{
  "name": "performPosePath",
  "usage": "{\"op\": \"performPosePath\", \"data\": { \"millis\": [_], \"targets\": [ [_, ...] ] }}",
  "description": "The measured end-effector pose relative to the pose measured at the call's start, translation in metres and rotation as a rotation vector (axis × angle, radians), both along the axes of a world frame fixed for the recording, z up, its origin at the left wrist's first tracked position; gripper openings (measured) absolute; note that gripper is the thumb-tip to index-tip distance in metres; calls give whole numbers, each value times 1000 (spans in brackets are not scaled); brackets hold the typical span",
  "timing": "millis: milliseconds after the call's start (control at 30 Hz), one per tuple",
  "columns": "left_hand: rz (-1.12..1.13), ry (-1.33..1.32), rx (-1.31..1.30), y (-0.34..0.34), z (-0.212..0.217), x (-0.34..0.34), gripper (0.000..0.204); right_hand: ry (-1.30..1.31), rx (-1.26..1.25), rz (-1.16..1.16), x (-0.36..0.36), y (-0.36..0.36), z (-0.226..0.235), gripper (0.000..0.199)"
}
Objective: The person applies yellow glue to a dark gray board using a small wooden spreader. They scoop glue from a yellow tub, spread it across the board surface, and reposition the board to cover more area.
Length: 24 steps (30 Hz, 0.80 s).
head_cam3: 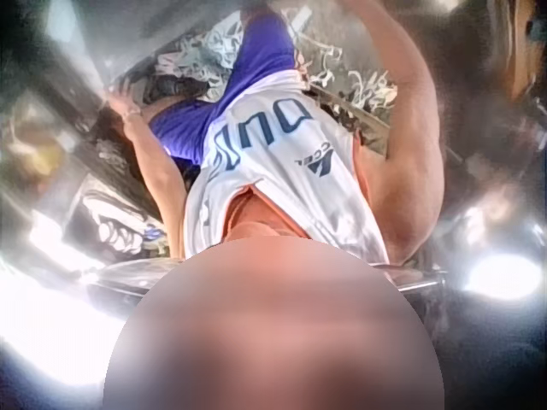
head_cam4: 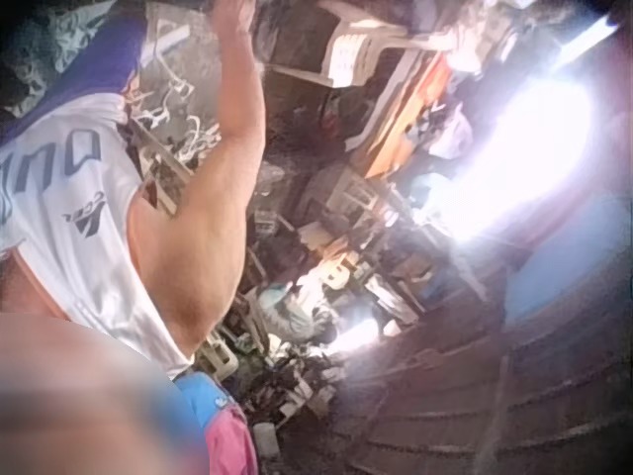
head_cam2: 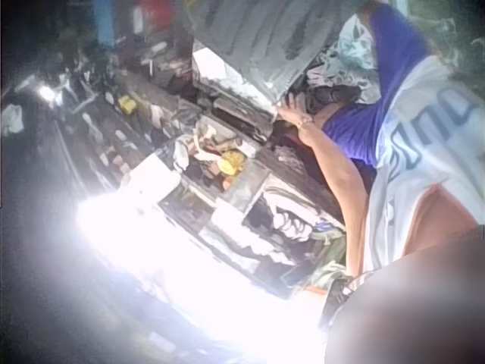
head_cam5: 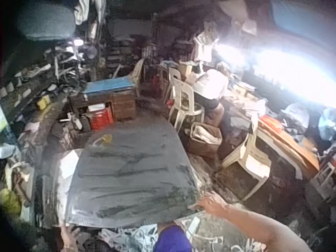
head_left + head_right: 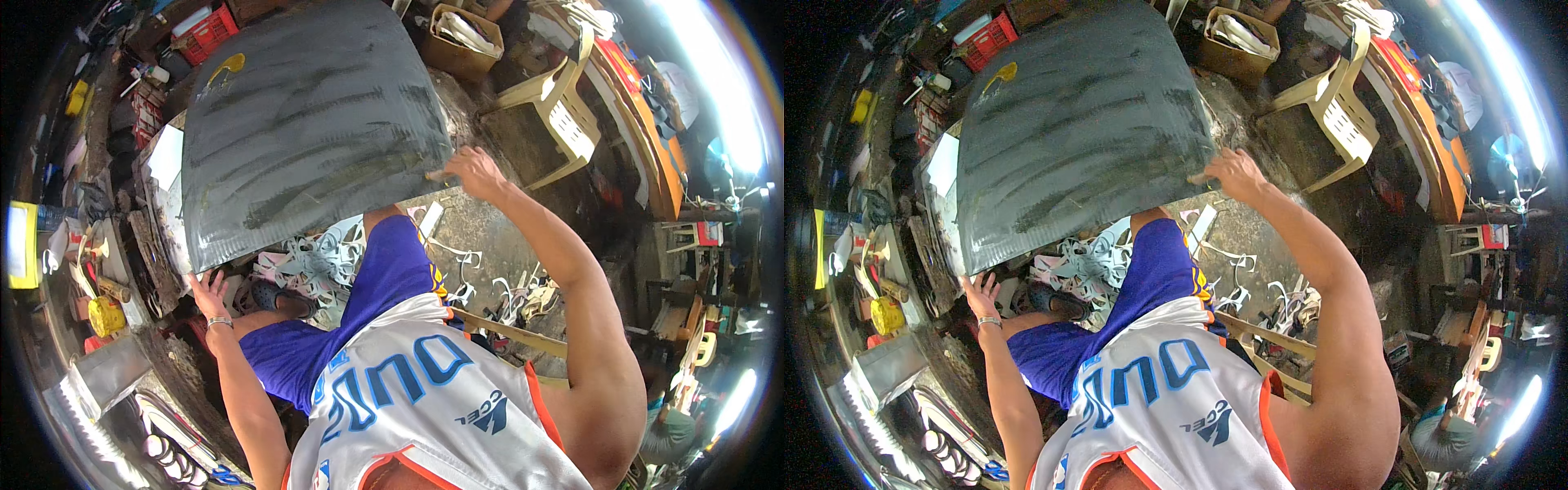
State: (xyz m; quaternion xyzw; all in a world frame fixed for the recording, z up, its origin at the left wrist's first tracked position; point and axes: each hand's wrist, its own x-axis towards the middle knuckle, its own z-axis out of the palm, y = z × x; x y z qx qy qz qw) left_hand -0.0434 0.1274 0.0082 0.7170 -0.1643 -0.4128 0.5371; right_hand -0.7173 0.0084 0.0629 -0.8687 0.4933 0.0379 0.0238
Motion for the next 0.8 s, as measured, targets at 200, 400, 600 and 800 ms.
{"op": "performPosePath", "data": {
  "millis": [200,400,600,800],
  "targets": [
    [-7,30,-5,1,-2,5,92,13,87,-25,2,66,18,40],
    [39,55,0,0,-7,5,84,-240,98,-64,35,94,124,37],
    [89,128,-34,-3,-8,4,87,-217,61,-509,73,18,109,28],
    [66,64,-52,0,-7,1,77,-90,84,-618,206,-42,19,39]
  ]
}}
